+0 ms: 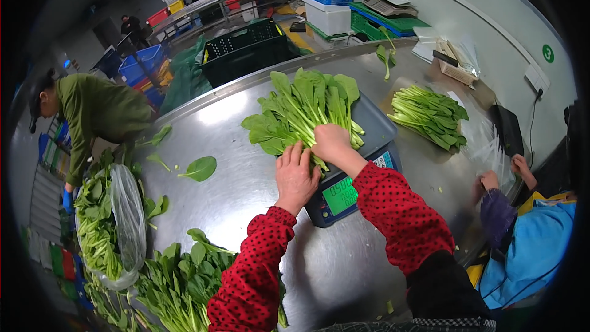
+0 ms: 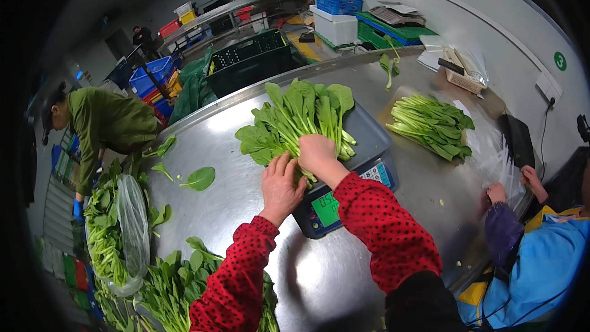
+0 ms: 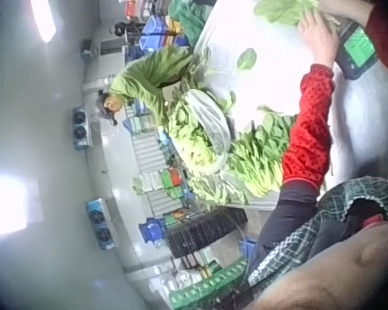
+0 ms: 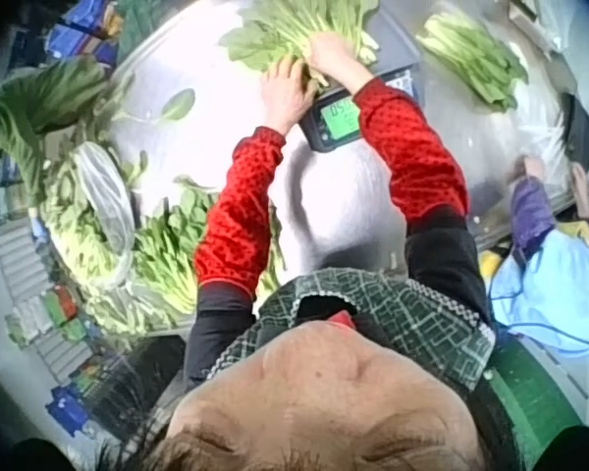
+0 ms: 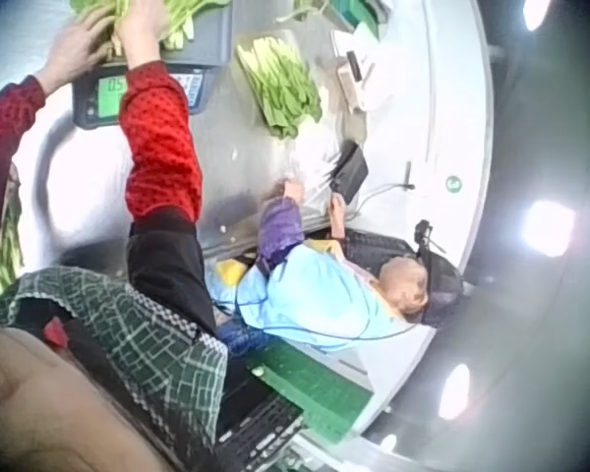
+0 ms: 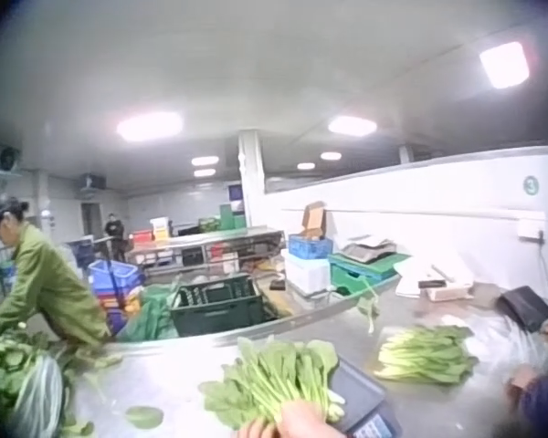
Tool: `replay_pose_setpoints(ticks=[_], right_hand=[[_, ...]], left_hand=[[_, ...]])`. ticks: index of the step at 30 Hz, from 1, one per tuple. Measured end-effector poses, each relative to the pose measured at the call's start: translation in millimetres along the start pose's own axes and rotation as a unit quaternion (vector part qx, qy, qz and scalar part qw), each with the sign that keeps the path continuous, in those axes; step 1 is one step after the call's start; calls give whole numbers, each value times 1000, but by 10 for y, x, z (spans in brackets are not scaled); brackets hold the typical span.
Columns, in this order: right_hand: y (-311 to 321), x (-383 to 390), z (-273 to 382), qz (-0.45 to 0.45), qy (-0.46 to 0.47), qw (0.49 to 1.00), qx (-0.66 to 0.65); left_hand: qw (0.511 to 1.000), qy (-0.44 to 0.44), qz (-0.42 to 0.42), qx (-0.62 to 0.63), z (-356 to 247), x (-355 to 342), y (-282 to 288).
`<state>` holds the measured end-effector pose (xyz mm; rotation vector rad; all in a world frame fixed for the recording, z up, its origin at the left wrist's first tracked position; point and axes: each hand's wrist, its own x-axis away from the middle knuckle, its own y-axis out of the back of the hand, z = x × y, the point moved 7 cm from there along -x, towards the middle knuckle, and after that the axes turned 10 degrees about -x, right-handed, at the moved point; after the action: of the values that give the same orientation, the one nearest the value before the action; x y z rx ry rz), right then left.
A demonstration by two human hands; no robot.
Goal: Weighing and sorting green leafy vegetables on a metal table using a digital scale.
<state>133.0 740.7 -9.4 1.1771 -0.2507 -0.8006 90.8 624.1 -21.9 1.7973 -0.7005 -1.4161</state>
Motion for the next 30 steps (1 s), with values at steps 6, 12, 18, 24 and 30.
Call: replay_pose_setpoints(ticks=[6,12,18,24,30], right_hand=[[18,189,-259,-61,-69,952,-294],[200,956,-211,-211,-112,736,-634],[361,1303,1037,-173,237,946,-137],[299,1848,1121,-114,137,875,-450],[-639,2914,579,103,-36,893,-436]], left_hand=[[996,-44,84,1,-16,-74,-163],[991,-46,117,-39,-80,-149,-132],[995,1,-99,-1,-148,183,248],[976,93,-48,192,55,1304,502],[952,219,109,183,101,2014,394]])
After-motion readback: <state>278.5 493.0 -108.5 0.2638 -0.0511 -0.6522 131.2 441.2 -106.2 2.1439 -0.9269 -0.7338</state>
